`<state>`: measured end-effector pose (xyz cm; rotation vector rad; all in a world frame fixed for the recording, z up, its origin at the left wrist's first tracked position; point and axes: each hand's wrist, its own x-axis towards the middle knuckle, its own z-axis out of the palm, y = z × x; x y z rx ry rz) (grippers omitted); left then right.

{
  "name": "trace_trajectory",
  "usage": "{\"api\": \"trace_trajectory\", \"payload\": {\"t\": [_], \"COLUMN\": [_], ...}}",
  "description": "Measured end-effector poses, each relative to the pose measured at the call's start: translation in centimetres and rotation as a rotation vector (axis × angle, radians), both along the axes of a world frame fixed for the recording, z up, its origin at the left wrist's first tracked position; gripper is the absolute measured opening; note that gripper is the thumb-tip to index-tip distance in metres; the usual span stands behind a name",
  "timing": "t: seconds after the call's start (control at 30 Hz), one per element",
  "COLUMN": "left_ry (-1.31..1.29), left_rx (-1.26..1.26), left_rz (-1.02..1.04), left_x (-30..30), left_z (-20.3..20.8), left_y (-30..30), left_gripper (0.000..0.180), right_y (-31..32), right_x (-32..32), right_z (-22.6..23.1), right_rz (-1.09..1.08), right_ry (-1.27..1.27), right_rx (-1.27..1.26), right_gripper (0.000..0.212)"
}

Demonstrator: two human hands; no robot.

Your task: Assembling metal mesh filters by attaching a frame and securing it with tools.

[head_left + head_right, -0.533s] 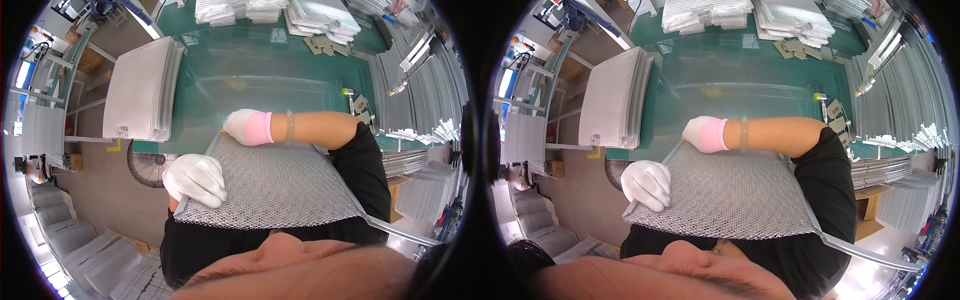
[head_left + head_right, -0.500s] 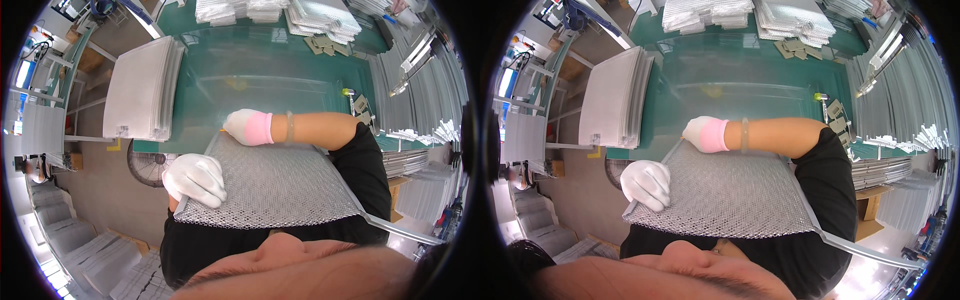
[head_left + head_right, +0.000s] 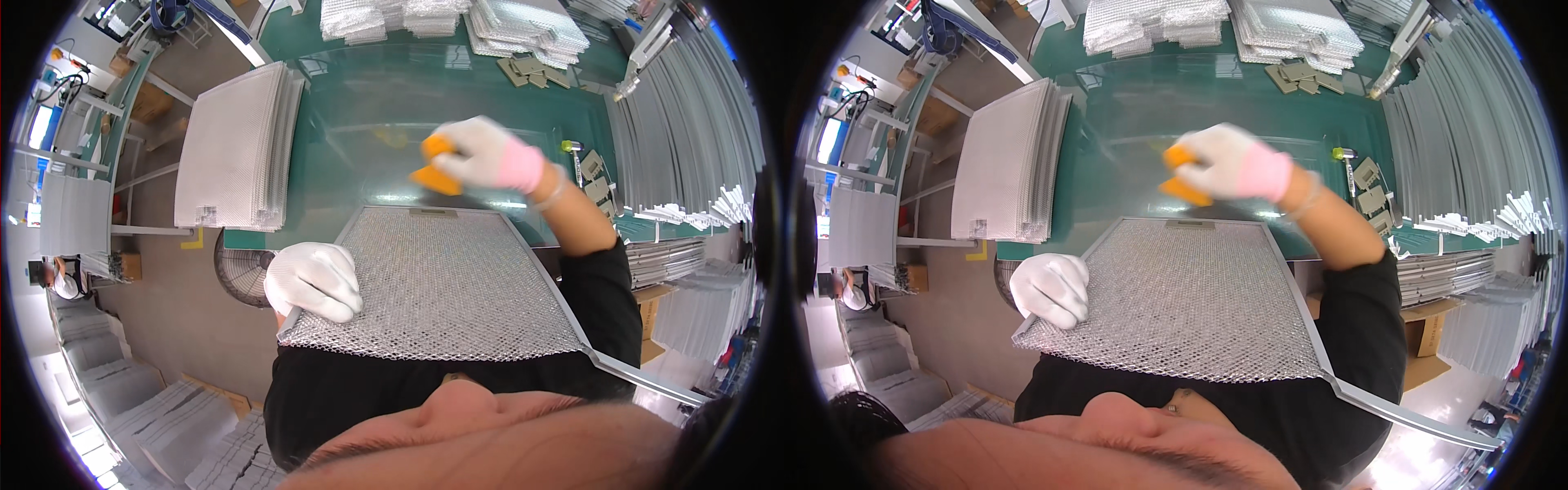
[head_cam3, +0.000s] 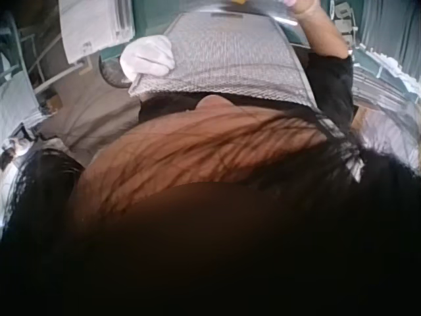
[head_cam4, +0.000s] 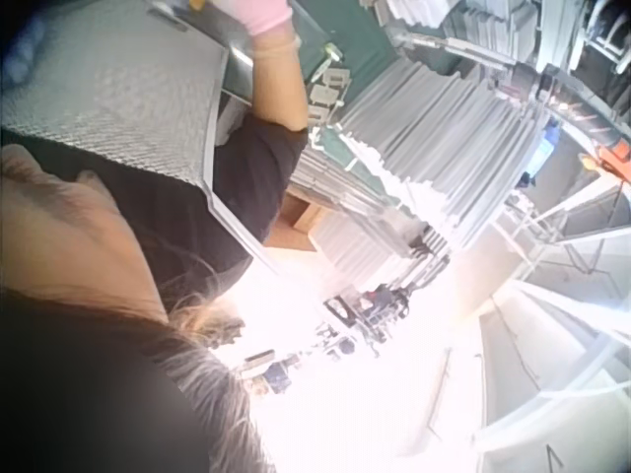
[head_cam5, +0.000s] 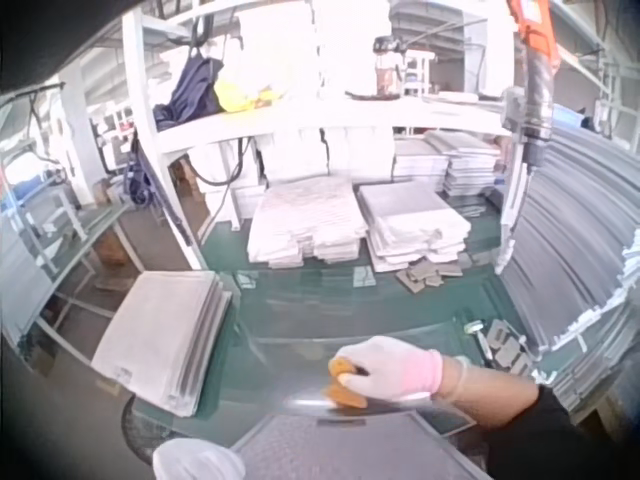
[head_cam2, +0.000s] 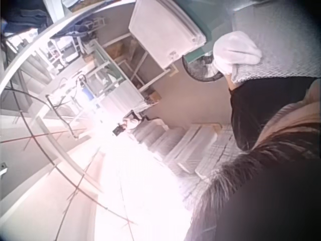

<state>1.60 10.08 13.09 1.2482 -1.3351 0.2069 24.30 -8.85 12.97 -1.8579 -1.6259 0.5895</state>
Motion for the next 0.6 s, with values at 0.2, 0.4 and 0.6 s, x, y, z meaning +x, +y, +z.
{"api": "trace_trajectory", "payload": {"t": [0.2, 0.4, 0.6], "left_ry": [0.080, 0.243, 0.399], "left_rx": [-0.292, -0.245, -0.441], "left_rz": [0.503, 1.031, 1.152], "left_x": [0.4, 1.6, 2.4], "left_z": [-2.2, -0.6, -2.0], "left_y": [-0.1, 0.4, 0.5], "left_gripper": [0.047, 0.020, 0.029], "right_y": [-12.6, -13.3, -8.1], "right_x": [6.7, 0.3, -0.4], "right_z": [-5.0, 1.8, -0.1], "right_rz": [-0.656, -0.158, -0.417], "right_ry": [-0.286, 0.508, 0.311], "right_rx": [-0.429, 0.757, 1.006], "right_gripper": [0.048, 0.037, 0.019]}}
